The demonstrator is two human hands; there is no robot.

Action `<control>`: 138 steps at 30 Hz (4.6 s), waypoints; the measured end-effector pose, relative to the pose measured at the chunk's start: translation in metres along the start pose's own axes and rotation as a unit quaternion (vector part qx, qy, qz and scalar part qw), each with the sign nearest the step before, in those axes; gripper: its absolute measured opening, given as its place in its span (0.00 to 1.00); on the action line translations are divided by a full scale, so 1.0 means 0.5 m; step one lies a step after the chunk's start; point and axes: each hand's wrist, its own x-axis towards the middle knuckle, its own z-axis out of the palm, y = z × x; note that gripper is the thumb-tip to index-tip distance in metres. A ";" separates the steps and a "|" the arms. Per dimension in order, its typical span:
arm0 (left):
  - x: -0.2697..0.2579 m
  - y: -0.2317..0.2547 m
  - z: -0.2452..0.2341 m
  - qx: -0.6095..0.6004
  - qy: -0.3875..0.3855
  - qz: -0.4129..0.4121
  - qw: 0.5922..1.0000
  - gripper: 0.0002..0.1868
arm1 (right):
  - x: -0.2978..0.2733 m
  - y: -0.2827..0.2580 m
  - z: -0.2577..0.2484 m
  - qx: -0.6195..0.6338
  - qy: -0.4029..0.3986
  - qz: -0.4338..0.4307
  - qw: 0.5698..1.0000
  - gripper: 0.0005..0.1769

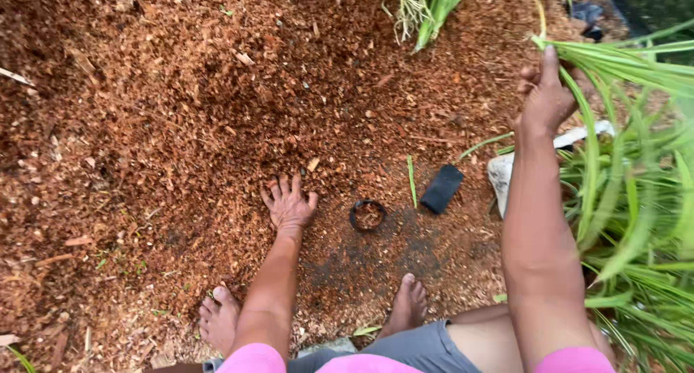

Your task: The person prepares small plastic seedling pots by filling them with mulch and then plants individual green plants into the pots by hand.

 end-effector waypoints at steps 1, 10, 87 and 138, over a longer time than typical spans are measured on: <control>-0.010 0.004 -0.008 -0.003 0.002 0.005 1.000 0.40 | -0.012 -0.017 -0.028 0.000 0.002 -0.006 1.000 0.08; -0.084 0.188 -0.155 -0.311 0.399 0.031 0.862 0.18 | -0.140 -0.100 -0.220 -0.013 -0.126 0.070 0.989 0.09; -0.197 0.067 -0.451 -0.732 -0.008 0.046 0.679 0.06 | -0.314 -0.292 -0.210 0.064 -0.181 0.049 0.980 0.07; 0.050 -0.043 -0.395 -0.267 0.471 0.044 0.839 0.13 | -0.421 0.042 -0.181 -0.061 -0.243 0.179 0.951 0.09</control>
